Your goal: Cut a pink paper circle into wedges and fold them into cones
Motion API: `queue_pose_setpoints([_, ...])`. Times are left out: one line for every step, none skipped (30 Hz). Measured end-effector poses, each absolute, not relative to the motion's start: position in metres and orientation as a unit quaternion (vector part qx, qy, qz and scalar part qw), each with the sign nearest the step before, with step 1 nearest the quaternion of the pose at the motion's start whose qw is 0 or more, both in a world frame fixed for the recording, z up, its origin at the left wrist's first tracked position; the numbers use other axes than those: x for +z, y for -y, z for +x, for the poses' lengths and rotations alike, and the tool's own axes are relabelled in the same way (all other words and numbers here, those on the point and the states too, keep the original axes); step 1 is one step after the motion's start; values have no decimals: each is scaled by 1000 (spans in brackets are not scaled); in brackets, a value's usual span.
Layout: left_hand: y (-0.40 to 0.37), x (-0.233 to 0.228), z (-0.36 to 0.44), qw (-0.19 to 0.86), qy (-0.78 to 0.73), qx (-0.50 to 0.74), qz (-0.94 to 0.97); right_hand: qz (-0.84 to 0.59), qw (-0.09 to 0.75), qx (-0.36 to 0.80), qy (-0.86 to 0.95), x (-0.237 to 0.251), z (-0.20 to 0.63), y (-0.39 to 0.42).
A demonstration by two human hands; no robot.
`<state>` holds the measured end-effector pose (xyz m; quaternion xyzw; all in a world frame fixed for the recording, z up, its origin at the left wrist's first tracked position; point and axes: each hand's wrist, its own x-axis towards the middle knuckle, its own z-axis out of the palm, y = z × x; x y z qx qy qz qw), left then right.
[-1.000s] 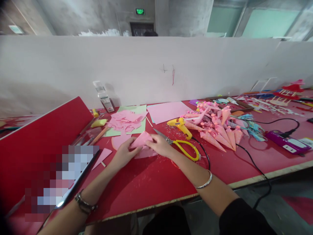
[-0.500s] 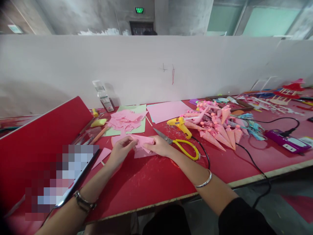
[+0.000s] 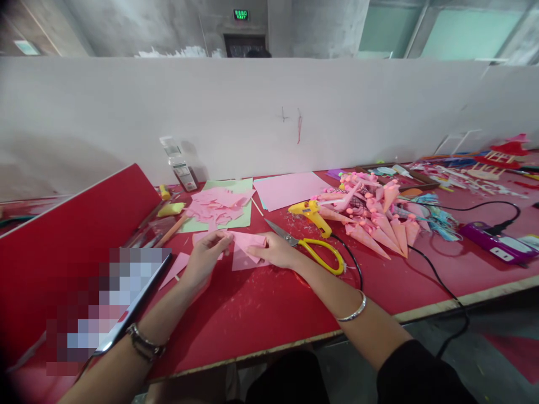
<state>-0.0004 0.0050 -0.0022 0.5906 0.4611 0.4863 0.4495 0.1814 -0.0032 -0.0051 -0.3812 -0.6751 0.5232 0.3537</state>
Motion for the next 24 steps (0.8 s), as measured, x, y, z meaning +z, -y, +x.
queue_pose_setpoints([-4,-1,0,450,-457,487,592,-379,355,529,671,-5,181,3])
queue_pose_setpoints([-4,0,0,451,-453,489,594,-377,358,533,668,-4,181,3])
queue_pose_setpoints([-3,1,1,452,-449,491,595,-375,361,536,665,-4,181,3])
queue_pose_setpoints([-3,2,1,453,-445,494,594,-374,362,538,663,-4,181,3])
queue_pose_setpoints([-2,3,1,454,-442,496,594,-373,363,538,663,-4,181,4])
queue_pose_setpoints([-2,3,1,454,-441,499,592,-372,362,538,664,-4,181,4])
queue_pose_setpoints([-1,3,1,454,-441,501,590,-371,362,537,665,-4,181,4])
queue_pose_setpoints([-1,4,1,454,-441,502,589,-371,361,537,667,-4,181,4])
queue_pose_setpoints([-1,4,1,455,-443,502,588,-369,360,537,667,-4,181,4])
queue_pose_setpoints([-1,4,1,455,-444,502,587,-367,359,539,668,-4,181,4])
queue_pose_setpoints([-1,3,1,456,-445,502,584,-364,359,541,668,-4,181,4])
queue_pose_setpoints([-2,3,0,457,-447,504,581,-362,357,542,669,-3,181,4])
queue_pose_setpoints([-2,3,0,458,-449,506,577,-360,356,544,670,-3,181,4])
queue_pose_setpoints([-2,3,0,458,-450,509,573,-359,356,544,669,-2,181,4])
queue_pose_setpoints([-3,3,0,458,-451,513,569,-358,357,544,669,-2,181,4])
queue_pose_setpoints([-3,3,0,457,-452,516,567,-357,358,544,669,-1,181,4])
queue_pose_setpoints([-3,2,0,455,-453,517,566,-357,360,544,669,-1,181,4])
queue_pose_setpoints([-4,2,0,454,-454,518,565,-356,360,544,669,-1,181,5])
queue_pose_setpoints([-4,2,-1,453,-456,517,566,-356,360,543,670,-1,181,5])
queue_pose_setpoints([-4,2,-1,453,-458,514,567,-357,360,543,670,-1,181,5])
queue_pose_setpoints([-4,1,-1,452,-461,510,568,-359,359,542,669,-1,181,5])
queue_pose_setpoints([-4,1,-1,452,-463,507,569,-360,358,542,669,-2,181,4])
queue_pose_setpoints([-4,1,-2,452,-465,505,570,-360,357,541,670,-2,182,4])
queue_pose_setpoints([-4,1,-2,452,-465,505,570,-360,356,540,672,-2,182,4])
